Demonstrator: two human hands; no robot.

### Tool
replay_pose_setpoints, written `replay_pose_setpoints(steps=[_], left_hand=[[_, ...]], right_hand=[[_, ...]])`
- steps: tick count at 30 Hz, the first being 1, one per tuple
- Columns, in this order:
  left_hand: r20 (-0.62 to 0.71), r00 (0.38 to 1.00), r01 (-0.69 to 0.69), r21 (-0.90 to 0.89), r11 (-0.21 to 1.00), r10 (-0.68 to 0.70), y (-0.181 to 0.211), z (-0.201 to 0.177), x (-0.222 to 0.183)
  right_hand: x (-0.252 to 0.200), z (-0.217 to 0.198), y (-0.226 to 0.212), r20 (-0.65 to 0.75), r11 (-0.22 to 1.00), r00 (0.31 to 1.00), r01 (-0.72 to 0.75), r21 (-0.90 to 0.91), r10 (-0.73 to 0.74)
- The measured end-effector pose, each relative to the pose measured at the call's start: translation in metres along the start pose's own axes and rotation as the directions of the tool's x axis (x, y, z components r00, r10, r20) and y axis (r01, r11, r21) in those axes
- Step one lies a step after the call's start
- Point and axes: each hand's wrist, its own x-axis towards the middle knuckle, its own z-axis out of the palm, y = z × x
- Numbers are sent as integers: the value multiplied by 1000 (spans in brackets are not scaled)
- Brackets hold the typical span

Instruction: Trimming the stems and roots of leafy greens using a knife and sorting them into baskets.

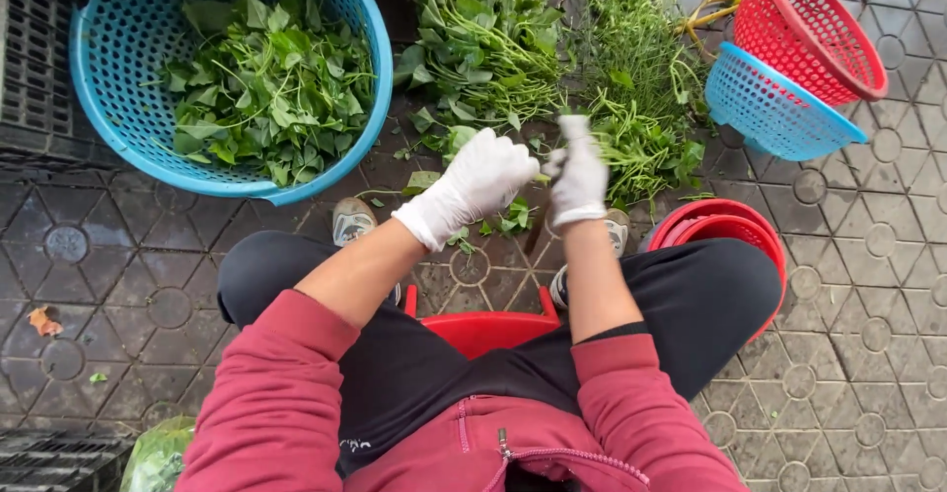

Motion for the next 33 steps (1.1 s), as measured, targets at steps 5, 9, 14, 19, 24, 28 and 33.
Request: replay_pose_setpoints(steps=[5,9,14,19,24,28,33], left_hand=[[-29,978,205,343,917,-207,-94,-130,-23],[-44,880,453,381,806,-473,-168,-163,-80],[5,824,553,214,805,-567,-176,-180,-115],[-8,877,480,56,875,-480,-157,-197,-81],[108,870,488,-59,871,-480,-136,-190,-57],[174,870,484,-123,866,-461,-127,-174,-52],[151,891,443,-92,892,-427,-126,-173,-41]], right_hand=[[143,-108,66,-130,851,933,-242,466,337],[127,-93,108,-124,907,906,-379,181,404],[86,-42,155,-23,894,931,-356,-270,364],[62,27,277,624,189,749,595,-782,224],[-1,106,286,546,-86,623,699,-710,561],[43,109,266,390,-259,614,707,-658,687],[132,39,108,150,-477,653,672,-567,742]])
